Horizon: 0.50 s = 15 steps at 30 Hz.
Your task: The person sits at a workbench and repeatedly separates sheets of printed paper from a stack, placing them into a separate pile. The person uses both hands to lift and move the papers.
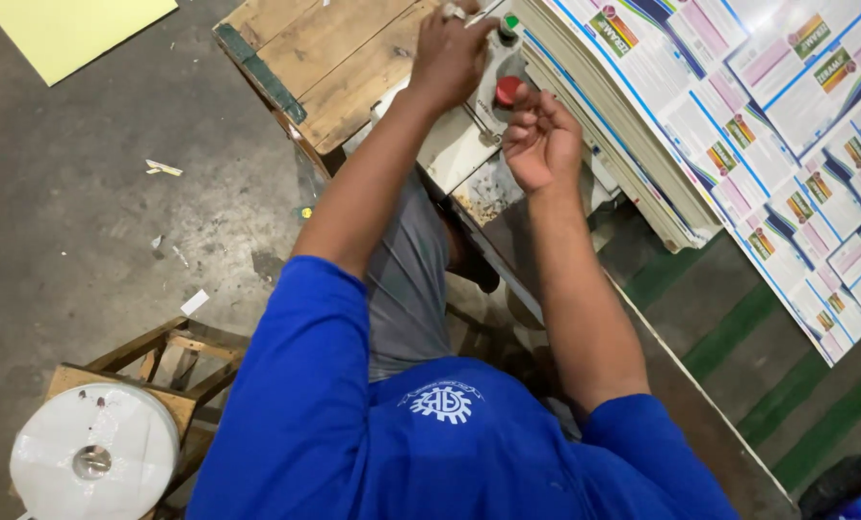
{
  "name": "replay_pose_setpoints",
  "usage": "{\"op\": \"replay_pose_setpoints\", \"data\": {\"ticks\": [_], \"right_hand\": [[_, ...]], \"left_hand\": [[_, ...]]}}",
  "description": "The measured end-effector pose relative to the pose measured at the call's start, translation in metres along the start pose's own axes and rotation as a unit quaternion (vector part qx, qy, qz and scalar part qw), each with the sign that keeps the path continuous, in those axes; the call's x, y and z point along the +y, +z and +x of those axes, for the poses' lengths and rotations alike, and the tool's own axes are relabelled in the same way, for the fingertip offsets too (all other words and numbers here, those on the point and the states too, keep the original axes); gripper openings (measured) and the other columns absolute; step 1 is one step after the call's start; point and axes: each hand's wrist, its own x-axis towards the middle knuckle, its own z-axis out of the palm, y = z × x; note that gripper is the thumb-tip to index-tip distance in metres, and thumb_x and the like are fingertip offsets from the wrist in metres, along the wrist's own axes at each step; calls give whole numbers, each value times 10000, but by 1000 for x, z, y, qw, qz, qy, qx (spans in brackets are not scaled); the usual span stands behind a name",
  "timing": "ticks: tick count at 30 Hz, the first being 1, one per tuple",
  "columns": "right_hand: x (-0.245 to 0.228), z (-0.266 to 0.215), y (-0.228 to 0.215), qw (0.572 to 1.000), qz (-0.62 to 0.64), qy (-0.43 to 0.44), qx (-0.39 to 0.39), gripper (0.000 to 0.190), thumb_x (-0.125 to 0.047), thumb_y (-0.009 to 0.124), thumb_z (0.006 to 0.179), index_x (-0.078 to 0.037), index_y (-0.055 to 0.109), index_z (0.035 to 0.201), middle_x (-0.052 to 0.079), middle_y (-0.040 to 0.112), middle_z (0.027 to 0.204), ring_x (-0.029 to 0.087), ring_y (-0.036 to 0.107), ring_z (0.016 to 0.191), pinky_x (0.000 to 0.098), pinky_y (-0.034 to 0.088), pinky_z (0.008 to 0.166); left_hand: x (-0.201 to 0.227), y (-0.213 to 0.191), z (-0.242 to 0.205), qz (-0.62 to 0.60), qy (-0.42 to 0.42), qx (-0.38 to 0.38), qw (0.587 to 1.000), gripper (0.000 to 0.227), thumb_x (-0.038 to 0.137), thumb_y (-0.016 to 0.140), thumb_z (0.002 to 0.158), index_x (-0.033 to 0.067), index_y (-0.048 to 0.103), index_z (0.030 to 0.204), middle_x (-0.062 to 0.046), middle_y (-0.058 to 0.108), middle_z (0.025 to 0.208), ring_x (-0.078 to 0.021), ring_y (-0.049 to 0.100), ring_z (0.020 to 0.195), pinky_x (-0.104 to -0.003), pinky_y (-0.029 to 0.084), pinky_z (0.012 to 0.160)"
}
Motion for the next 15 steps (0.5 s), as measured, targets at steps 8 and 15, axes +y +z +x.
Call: {"op": "replay_pose_setpoints", "data": {"ticks": [8, 15], "right_hand": [[9, 15, 12, 975, 209, -18, -69, 296, -216, 623, 1015, 35, 617, 1171, 122, 704, 1136, 124, 588, 753, 259, 504, 649], [16, 17, 11, 954, 291, -24, -72, 275, -234, 632, 989, 8, 577, 1107, 63, 628, 943, 109, 569, 718, 261, 500, 642]], "left_hand": [[-5, 30, 17, 73, 89, -14, 993, 277, 249, 646, 991, 163, 740, 1237, -184, 651, 1286, -391, 503, 1238, -571, 332, 1053], [4, 29, 23, 134, 84, -41, 987, 319, 217, 597, 929, 99, 747, 1185, -212, 645, 1319, -423, 391, 1351, -685, 216, 1082]]}}
